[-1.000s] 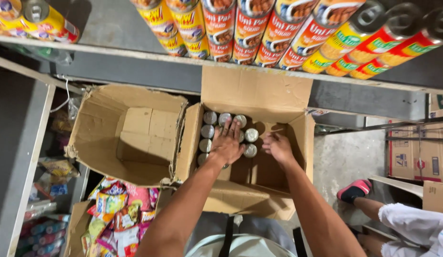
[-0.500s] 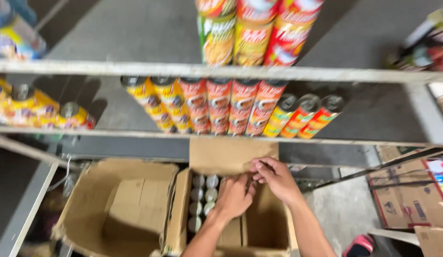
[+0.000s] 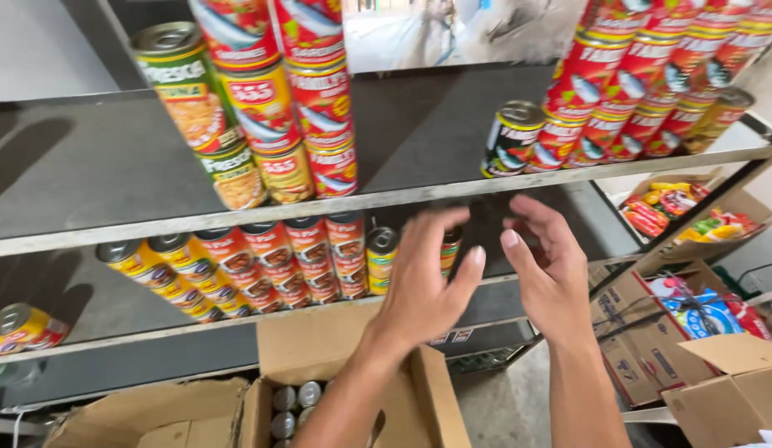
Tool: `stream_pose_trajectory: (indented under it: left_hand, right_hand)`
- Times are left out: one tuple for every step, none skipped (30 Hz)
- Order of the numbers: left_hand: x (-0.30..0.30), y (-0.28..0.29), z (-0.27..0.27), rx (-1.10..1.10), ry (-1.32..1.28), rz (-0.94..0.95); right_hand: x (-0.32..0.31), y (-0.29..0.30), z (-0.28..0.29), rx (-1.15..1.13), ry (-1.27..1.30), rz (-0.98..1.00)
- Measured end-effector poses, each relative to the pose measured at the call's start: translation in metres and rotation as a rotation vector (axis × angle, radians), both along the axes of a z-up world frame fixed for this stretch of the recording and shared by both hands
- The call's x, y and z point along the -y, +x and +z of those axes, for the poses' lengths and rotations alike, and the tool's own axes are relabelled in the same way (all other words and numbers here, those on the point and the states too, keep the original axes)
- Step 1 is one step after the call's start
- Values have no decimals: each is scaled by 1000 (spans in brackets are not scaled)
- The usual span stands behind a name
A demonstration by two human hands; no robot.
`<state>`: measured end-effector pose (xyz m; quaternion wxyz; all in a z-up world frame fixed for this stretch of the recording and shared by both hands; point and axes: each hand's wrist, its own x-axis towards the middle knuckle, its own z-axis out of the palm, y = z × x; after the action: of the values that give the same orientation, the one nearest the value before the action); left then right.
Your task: Transferring and organizing canned food items from a grocery shelf into a cardboard box.
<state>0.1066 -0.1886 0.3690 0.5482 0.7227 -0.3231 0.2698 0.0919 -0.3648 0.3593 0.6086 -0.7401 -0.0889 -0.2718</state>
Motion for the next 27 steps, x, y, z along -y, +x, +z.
stream_pose_trajectory:
  left_hand:
    - [13, 14, 6, 4, -3, -6]
    - [24, 28, 11, 59, -26, 44]
    - [35, 43, 16, 113, -49, 93]
    - [44, 49, 24, 114, -49, 93]
    - [52, 54, 32, 71, 24, 201]
    - [59, 62, 41, 34, 97, 309]
    - [67, 68, 43, 42, 96, 310]
    - [74, 72, 45, 37, 102, 329]
    - [80, 77, 46, 32, 107, 347]
    - [85, 81, 50, 20, 108, 360]
    - [90, 86, 52, -62, 90, 281]
    - [92, 91, 53, -146, 70, 206]
    - [92, 90, 56, -161, 69, 224]
    - [92, 89, 55, -199, 60, 240]
    - [91, 88, 55, -237, 51, 257]
    - [93, 85, 43, -264, 56, 285]
    - [93, 81, 31, -31, 2, 346]
    - [91, 76, 17, 200, -33, 401]
    - [74, 53, 16, 168, -14, 439]
    - [64, 34, 20, 219, -3, 405]
    - [54, 17, 24, 268, 10, 369]
    - [38, 2, 23, 253, 17, 385]
    - [24, -13, 23, 240, 64, 329]
    - [9, -29, 22, 225, 110, 265]
    - [-3, -37, 12, 208, 115, 274]
    - [-14, -45, 2, 112, 137, 218]
    - [-26, -54, -7, 16, 157, 162]
  right_hand:
    - [3, 2, 7, 4, -3, -6]
    - [6, 5, 14, 24, -6, 6]
    - [8, 7, 20, 43, -9, 18]
    - [10, 12, 19, 43, -9, 17]
    - [12, 17, 19, 84, 34, 78]
    - [13, 23, 20, 131, 78, 141]
    - [16, 26, 19, 138, 78, 142]
    - [18, 29, 18, 153, 46, 125]
    - [20, 32, 16, 167, 15, 108]
    - [22, 33, 16, 155, 16, 121]
    - [24, 36, 14, 155, 52, 138]
    - [23, 38, 12, 151, 90, 158]
    - [28, 41, 11, 136, 92, 176]
    - [33, 42, 8, 161, 69, 209]
    - [36, 44, 4, 186, 47, 243]
    - [40, 38, 3, 160, 58, 270]
    - [44, 33, 2, 146, 67, 268]
    - [44, 29, 0, 123, 79, 276]
    - [36, 14, 2, 89, 94, 312]
    - [31, 2, 8, 119, 132, 300]
    - [28, -8, 14, 149, 171, 288]
    - [15, -19, 24, 132, 176, 303]
    - [3, -29, 35, 159, 157, 361]
    - [-9, -41, 45, 186, 138, 412]
    - [-9, -41, 27, 169, 144, 420]
    - [-9, -40, 10, 100, 22, 419]
    - [-10, -40, -8, 33, -100, 420]
